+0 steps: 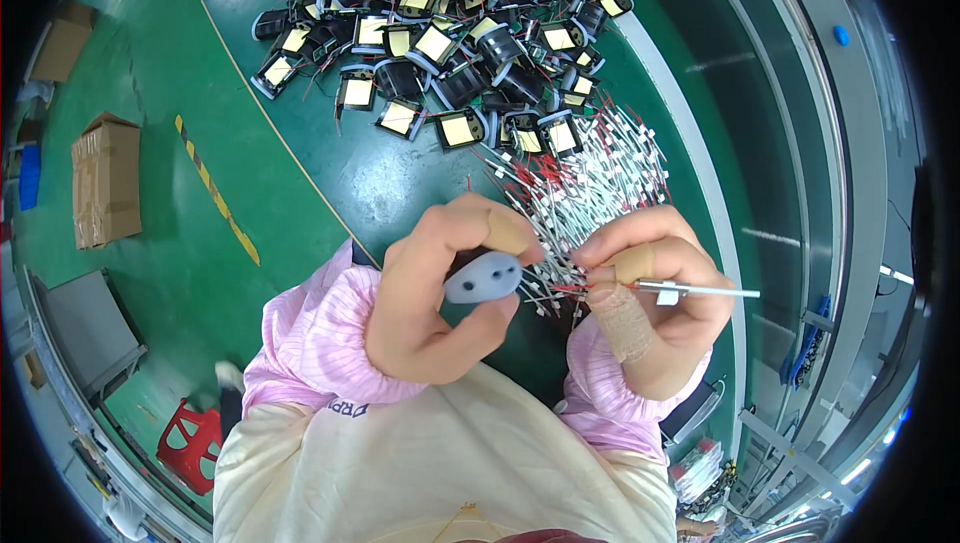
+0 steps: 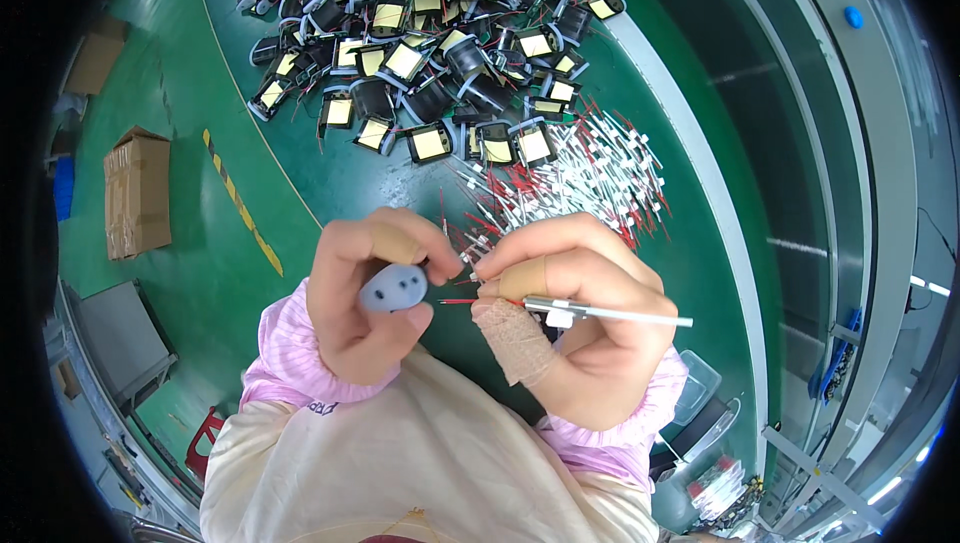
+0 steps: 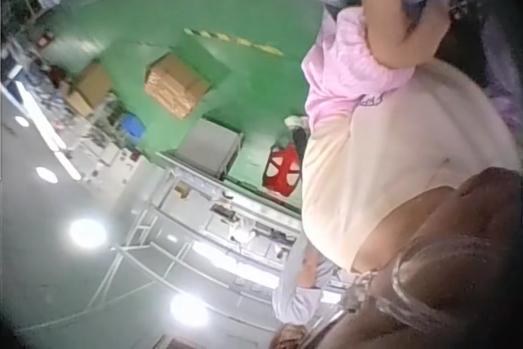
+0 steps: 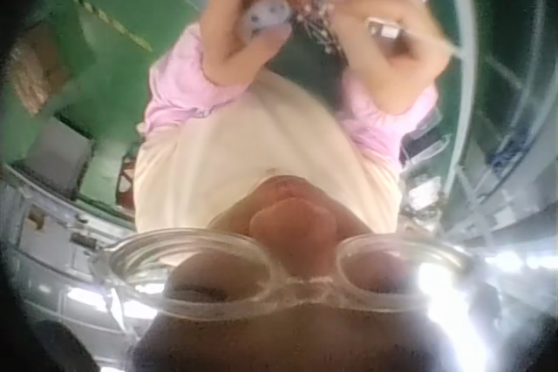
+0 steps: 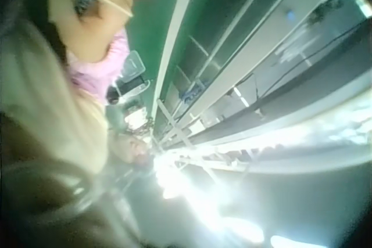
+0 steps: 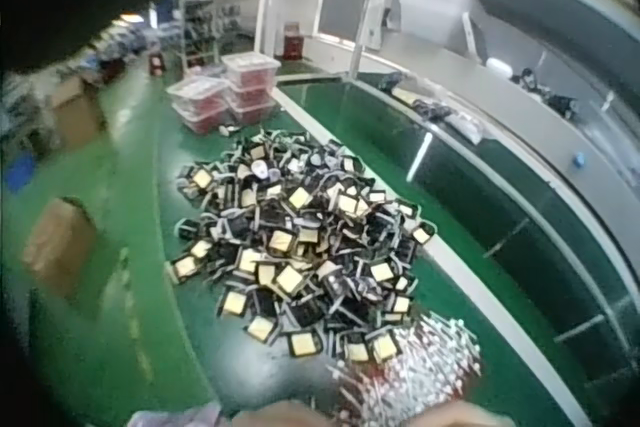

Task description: The person repeatedly picks up small grey electronic components and red wires from a table. Using a small metal tool, they insert the wires into the components and secure them. The completed units are placed back onto the table among a large pile of similar items.

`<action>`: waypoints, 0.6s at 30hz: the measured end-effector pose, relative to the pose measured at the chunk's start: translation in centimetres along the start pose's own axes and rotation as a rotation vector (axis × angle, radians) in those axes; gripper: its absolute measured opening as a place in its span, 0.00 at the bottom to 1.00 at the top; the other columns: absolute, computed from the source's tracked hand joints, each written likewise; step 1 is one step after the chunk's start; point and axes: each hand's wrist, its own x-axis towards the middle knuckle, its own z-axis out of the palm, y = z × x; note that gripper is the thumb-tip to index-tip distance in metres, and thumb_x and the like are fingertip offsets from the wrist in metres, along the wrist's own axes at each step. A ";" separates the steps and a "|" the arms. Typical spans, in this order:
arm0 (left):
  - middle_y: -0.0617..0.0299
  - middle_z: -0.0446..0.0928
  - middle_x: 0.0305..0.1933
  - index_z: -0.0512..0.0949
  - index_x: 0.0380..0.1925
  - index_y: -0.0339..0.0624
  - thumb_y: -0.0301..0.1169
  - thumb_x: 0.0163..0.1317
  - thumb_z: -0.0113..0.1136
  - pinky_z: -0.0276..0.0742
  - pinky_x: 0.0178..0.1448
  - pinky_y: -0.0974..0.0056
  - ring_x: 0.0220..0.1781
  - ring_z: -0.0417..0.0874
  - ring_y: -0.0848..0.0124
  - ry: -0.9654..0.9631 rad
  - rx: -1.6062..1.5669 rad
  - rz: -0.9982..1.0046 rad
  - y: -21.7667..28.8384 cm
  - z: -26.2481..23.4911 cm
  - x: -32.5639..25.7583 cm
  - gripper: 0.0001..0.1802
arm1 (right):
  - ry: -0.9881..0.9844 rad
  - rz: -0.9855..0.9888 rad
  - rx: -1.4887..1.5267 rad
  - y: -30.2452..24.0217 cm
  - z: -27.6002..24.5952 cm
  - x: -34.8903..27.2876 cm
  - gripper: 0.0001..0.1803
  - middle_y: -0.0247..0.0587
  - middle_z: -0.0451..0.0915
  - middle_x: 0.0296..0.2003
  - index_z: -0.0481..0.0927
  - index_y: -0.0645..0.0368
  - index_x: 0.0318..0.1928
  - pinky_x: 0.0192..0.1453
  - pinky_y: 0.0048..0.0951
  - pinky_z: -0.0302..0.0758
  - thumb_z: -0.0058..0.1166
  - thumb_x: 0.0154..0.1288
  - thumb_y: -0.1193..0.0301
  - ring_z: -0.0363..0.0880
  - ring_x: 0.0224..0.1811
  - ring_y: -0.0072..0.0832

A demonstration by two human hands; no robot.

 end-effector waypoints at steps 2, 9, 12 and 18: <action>0.49 0.77 0.42 0.74 0.43 0.32 0.22 0.56 0.61 0.73 0.46 0.62 0.41 0.76 0.66 -0.168 0.030 -0.012 0.7 -1.0 1.5 0.14 | 0.000 -0.027 0.018 0.8 -0.2 0.0 0.09 0.48 0.81 0.38 0.83 0.68 0.32 0.39 0.26 0.78 0.65 0.48 0.88 0.81 0.35 0.29; 0.51 0.77 0.40 0.80 0.37 0.31 0.22 0.59 0.60 0.73 0.43 0.65 0.37 0.78 0.68 -0.258 0.042 -0.084 1.2 -0.7 1.9 0.07 | -0.067 -0.033 -0.018 0.5 -0.2 0.0 0.10 0.44 0.80 0.38 0.85 0.66 0.33 0.37 0.25 0.76 0.70 0.47 0.85 0.80 0.35 0.26; 0.52 0.76 0.40 0.83 0.38 0.31 0.21 0.59 0.59 0.73 0.40 0.65 0.36 0.78 0.68 -0.228 0.066 -0.080 1.6 -0.5 1.9 0.08 | -0.076 -0.043 -0.064 0.2 -0.7 -0.1 0.11 0.43 0.80 0.38 0.85 0.65 0.33 0.36 0.24 0.76 0.71 0.47 0.84 0.79 0.34 0.26; 0.52 0.76 0.39 0.85 0.38 0.30 0.21 0.59 0.59 0.73 0.38 0.66 0.35 0.78 0.68 -0.199 0.160 -0.090 2.2 -0.5 2.1 0.09 | -0.066 -0.049 -0.106 0.0 -0.9 -0.3 0.11 0.43 0.81 0.37 0.86 0.64 0.33 0.35 0.23 0.75 0.71 0.46 0.85 0.79 0.33 0.25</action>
